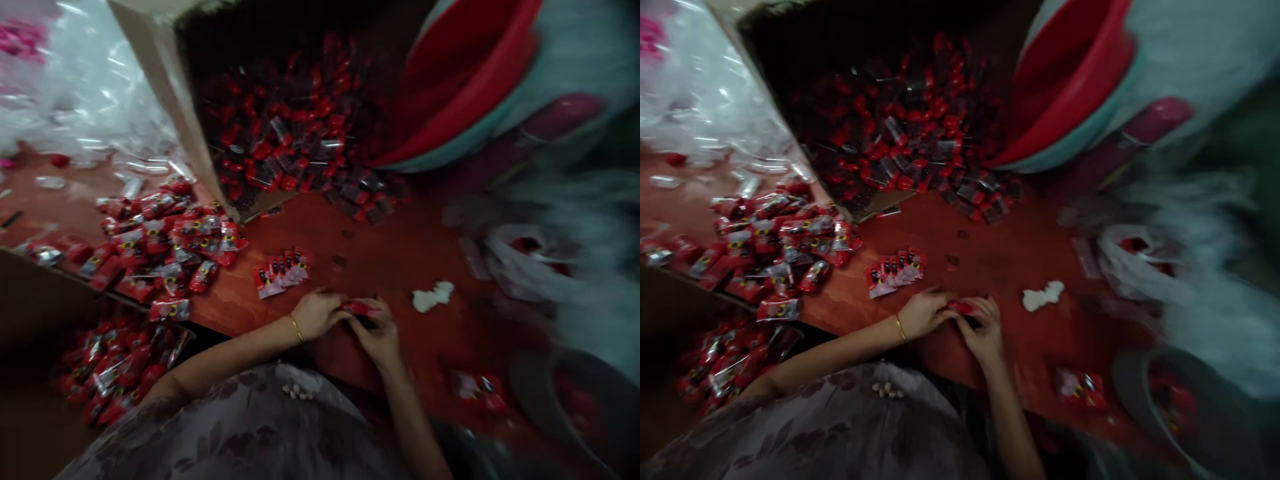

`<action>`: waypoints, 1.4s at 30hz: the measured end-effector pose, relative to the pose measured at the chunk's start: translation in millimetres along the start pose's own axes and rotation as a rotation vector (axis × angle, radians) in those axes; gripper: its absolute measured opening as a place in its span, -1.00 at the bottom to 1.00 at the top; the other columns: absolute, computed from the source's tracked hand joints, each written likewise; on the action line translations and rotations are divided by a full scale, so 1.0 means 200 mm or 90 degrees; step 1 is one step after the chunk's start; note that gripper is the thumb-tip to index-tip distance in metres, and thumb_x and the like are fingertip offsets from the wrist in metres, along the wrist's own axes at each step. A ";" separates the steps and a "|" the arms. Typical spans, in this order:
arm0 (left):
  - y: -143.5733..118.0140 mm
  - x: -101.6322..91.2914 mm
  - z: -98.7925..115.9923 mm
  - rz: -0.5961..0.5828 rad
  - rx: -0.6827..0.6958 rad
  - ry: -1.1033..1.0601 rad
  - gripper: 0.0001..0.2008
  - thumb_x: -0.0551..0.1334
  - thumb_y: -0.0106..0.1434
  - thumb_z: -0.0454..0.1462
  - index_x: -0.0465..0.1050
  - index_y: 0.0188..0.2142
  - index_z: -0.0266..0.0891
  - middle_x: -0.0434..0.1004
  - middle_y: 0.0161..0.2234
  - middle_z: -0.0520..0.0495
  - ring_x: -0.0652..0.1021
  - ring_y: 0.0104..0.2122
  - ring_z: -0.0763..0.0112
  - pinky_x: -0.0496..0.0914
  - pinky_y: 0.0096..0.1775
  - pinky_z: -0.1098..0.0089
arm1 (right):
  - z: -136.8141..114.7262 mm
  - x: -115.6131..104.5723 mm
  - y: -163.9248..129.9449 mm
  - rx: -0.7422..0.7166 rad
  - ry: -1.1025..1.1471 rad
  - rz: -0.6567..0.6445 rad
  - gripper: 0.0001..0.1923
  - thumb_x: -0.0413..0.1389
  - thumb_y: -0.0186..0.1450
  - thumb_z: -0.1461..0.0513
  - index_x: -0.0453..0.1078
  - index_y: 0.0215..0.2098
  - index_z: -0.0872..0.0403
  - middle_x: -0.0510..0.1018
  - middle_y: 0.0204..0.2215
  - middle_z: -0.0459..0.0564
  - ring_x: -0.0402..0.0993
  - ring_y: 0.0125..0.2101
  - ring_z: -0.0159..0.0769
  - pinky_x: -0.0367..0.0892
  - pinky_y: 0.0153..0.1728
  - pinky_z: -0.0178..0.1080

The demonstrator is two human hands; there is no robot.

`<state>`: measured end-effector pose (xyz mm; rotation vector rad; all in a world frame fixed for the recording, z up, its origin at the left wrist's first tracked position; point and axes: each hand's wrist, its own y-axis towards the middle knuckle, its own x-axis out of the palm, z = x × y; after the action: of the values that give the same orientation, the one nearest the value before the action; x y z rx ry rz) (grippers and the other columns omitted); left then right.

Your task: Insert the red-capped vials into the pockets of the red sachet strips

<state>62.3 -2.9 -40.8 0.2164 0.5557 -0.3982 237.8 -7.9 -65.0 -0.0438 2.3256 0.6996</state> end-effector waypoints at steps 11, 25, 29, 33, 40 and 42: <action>0.02 0.01 -0.01 -0.049 0.015 0.136 -0.72 0.09 0.24 -0.28 0.35 -0.06 -0.25 0.40 0.04 -0.24 0.37 0.08 0.25 0.09 0.15 0.10 | -0.02 -0.03 0.04 -0.001 0.040 -0.050 -0.82 0.09 0.24 0.14 0.47 -0.25 -0.03 0.57 -0.32 -0.02 0.45 -0.25 -0.23 0.23 -0.05 0.03; -0.06 -0.02 0.06 0.010 0.058 0.064 -0.73 0.08 0.25 -0.25 0.37 -0.08 -0.26 0.52 -0.09 -0.13 0.48 -0.06 0.30 0.27 0.06 0.22 | 0.00 -0.07 0.00 0.044 0.064 -0.075 -0.57 0.10 0.19 0.05 0.33 -0.01 0.03 0.52 -0.16 0.08 0.42 -0.12 -0.16 0.26 -0.01 0.01; -0.26 -0.23 0.10 0.148 0.098 0.063 -0.75 0.09 0.24 -0.21 0.40 -0.13 -0.21 0.55 -0.15 -0.09 0.52 -0.13 0.35 0.29 0.04 0.28 | 0.04 -0.07 -0.05 0.044 0.071 -0.025 -0.66 -0.02 0.29 0.16 0.31 0.00 0.07 0.50 -0.17 0.11 0.43 -0.15 -0.16 0.35 -0.13 -0.04; -0.59 -0.53 0.06 0.360 -0.038 0.205 -0.79 0.09 0.21 -0.26 0.42 -0.20 -0.23 0.56 -0.23 -0.08 0.52 -0.17 0.35 0.20 0.11 0.21 | -0.09 0.00 0.06 -0.109 0.058 -0.058 -0.63 0.03 0.25 0.20 0.29 0.03 0.05 0.47 -0.16 0.12 0.41 -0.14 -0.13 0.36 -0.15 -0.03; -1.31 -0.85 -0.14 0.549 -0.554 0.494 -0.66 0.01 0.22 -0.16 0.41 -0.15 -0.25 0.51 -0.09 -0.17 0.40 0.02 0.16 0.08 0.14 0.11 | -0.65 0.37 0.55 -0.380 0.030 -0.306 -0.10 0.14 0.10 -0.07 -0.10 0.27 0.06 0.16 0.18 0.20 0.11 0.15 0.01 0.18 0.08 0.05; -1.50 -0.84 -0.22 0.483 -0.727 0.474 -0.63 0.02 0.19 -0.14 0.41 -0.16 -0.30 0.50 -0.11 -0.27 0.38 0.05 0.06 0.13 0.10 0.08 | -0.71 0.55 0.66 -0.406 -0.003 -0.382 0.00 0.16 0.07 -0.09 -0.20 0.29 0.09 0.02 0.24 0.22 -0.03 0.22 0.02 0.07 0.15 0.07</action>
<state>-214.6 -208.2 -12.8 -0.5552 1.2756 0.7968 38.0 51.7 14.6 -0.9732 1.8384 1.0674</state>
